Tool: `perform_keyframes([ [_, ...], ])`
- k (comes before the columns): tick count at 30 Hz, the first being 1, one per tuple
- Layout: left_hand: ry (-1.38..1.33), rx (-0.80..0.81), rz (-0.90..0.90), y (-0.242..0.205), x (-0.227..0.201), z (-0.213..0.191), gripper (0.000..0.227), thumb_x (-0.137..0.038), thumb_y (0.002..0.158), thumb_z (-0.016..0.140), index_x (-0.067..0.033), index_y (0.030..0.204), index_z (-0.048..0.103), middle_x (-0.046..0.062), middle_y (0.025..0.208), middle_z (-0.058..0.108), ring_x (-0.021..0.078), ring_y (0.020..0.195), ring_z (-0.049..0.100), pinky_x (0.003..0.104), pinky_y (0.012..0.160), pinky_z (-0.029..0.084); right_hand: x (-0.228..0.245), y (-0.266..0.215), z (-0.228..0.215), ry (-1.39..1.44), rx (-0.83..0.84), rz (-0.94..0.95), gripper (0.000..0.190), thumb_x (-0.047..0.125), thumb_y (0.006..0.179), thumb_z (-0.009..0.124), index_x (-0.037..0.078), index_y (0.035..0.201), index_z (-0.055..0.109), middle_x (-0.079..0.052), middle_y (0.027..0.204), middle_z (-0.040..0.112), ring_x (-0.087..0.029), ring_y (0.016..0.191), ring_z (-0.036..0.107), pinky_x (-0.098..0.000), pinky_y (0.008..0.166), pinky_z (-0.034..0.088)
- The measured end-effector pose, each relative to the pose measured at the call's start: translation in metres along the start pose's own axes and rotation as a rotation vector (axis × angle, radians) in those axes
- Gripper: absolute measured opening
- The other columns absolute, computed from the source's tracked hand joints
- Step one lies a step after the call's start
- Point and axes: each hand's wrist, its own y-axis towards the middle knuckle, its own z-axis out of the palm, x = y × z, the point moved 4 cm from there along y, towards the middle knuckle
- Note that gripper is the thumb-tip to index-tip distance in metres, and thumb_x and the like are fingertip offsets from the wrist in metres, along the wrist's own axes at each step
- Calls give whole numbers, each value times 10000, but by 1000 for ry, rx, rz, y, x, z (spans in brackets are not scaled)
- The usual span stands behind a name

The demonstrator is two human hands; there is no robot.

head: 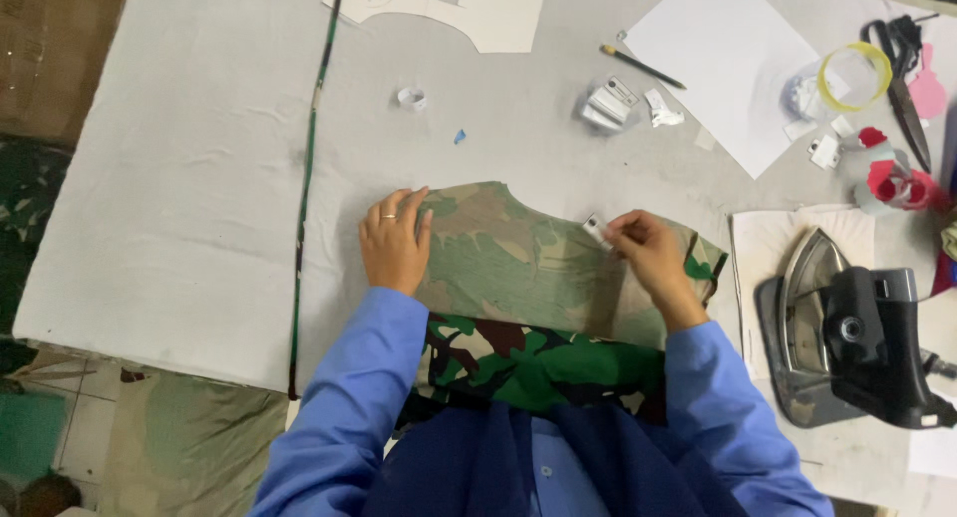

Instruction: The person irons a camouflage-patterned t-shirt on a white table. They briefly move the shirt to the floor to retrieve another item before returning to the table. The person then places a small white label on the shirt's collar area and uses the iron to press it into place.

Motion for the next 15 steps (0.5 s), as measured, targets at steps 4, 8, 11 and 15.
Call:
perform_keyframes([
  [4,-27,57,-30,2,-6,12,263,-461,922,631,-282,1112,603,-59,1137,503,190,1077,495,368,841,434,-37,-34,30,63,122,155,200,69,837,764,1,999,669,-168,895,685,-262,844,671,-372,709,545],
  [8,34,56,48,4,-10,11,257,-212,752,800,-186,862,570,-40,956,558,188,1090,521,387,911,417,-18,-49,36,-108,67,51,198,114,828,773,37,988,684,-169,851,688,-308,811,694,-392,688,537],
  [11,-17,-72,221,9,-1,24,378,-433,885,731,-232,832,415,-86,622,562,125,777,602,342,898,443,-25,-48,39,-197,31,7,208,165,813,790,88,979,691,-132,855,708,-315,841,702,-394,716,543],
  [15,41,-231,203,26,4,13,447,-443,744,833,-199,815,465,-48,652,540,176,710,587,352,753,454,-10,-52,35,-302,33,9,220,229,821,778,128,995,691,-88,864,718,-273,845,705,-391,728,542],
])
